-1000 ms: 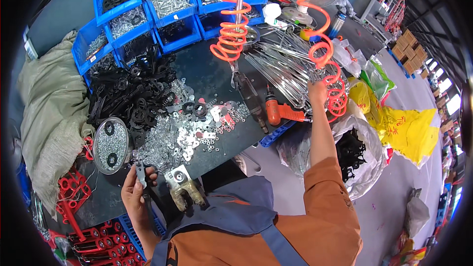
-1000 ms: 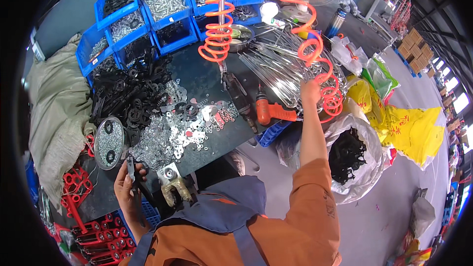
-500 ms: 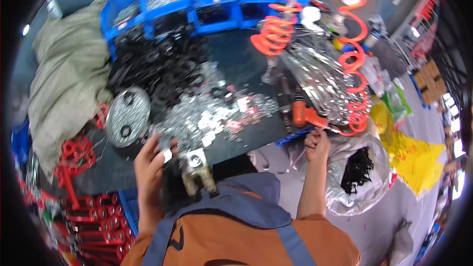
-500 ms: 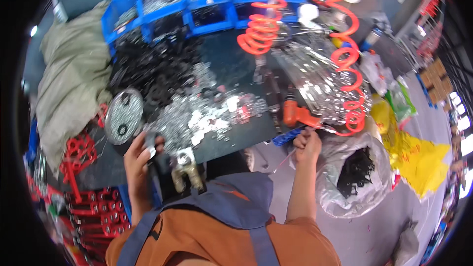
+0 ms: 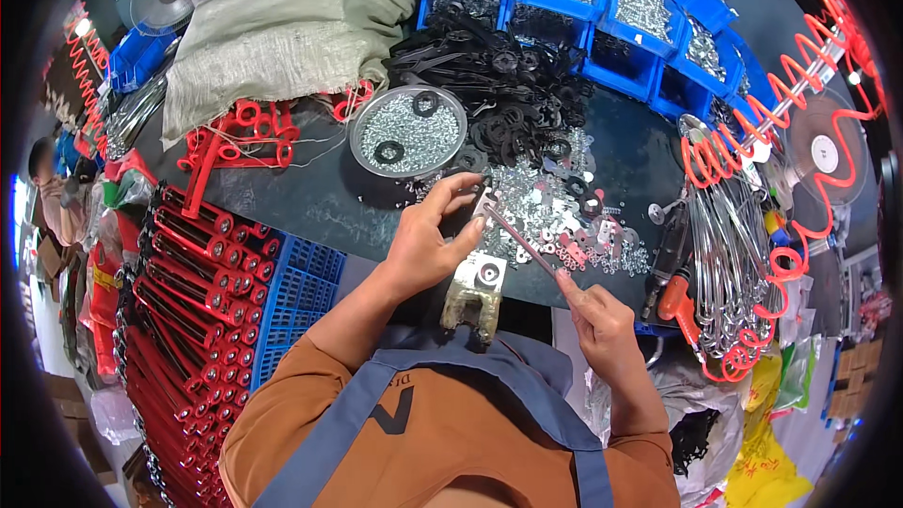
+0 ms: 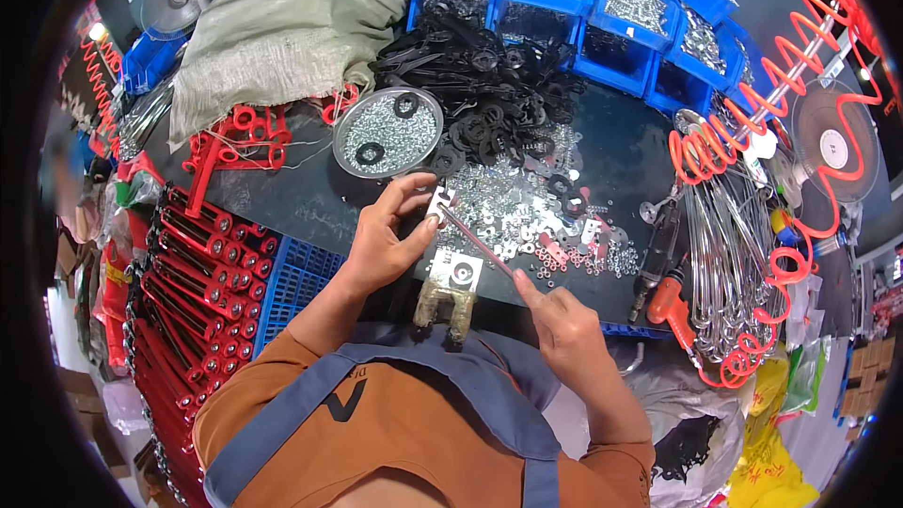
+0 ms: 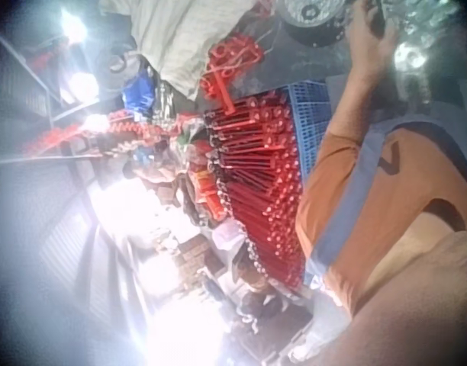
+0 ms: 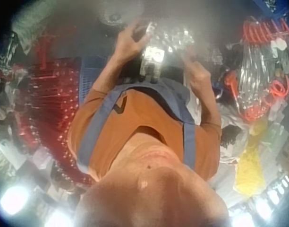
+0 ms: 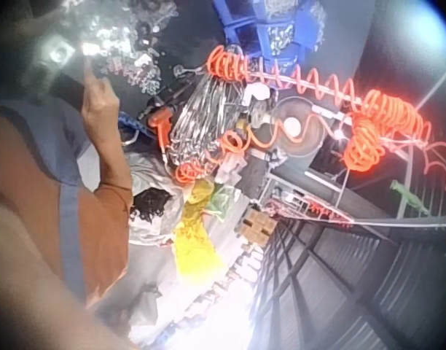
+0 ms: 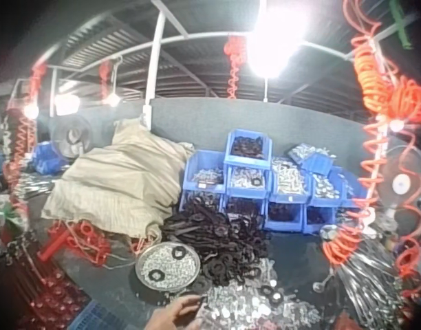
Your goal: Assembling the frames and mechanical components of manual caulking guns at a manufacturing workstation.
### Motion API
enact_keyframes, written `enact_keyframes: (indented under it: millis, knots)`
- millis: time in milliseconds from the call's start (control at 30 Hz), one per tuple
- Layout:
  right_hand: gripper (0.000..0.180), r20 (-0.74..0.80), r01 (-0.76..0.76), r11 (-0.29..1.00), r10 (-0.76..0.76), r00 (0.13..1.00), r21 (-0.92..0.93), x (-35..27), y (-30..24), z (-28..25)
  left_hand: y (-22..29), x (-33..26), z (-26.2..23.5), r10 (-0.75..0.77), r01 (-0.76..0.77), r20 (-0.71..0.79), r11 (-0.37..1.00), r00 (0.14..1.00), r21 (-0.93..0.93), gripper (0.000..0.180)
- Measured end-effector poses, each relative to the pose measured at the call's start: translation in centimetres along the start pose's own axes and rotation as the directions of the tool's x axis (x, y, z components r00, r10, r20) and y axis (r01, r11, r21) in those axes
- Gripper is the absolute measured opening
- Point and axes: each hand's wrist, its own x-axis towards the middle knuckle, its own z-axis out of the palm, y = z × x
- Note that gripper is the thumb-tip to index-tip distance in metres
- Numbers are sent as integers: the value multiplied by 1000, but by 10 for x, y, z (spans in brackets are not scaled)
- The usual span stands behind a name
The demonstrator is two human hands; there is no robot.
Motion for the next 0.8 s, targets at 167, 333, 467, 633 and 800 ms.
enact_keyframes:
  millis: [167, 333, 467, 633, 800]
  knots:
    - [48, 39, 118, 902, -112, 993, -415, -1, -3, 10, -8, 4, -7, 384, -386, 127, 732, 915, 562, 59]
    - [47, 122, -379, 692, 391, 912, 615, -16, 28, 69, -4, 17, -17, 449, -554, 339, 551, 827, 623, 66]
    - [47, -119, -64, 982, 85, 989, 176, -16, 25, 72, -7, 29, -27, 431, -603, 425, 511, 796, 612, 68]
    - [51, -181, -40, 976, 80, 980, 214, -10, 11, 73, 5, 32, -25, 449, -611, 414, 562, 791, 558, 68]
    - [55, -225, 10, 972, 44, 973, 236, 6, 10, 80, 13, 40, -30, 498, -636, 421, 423, 758, 645, 69]
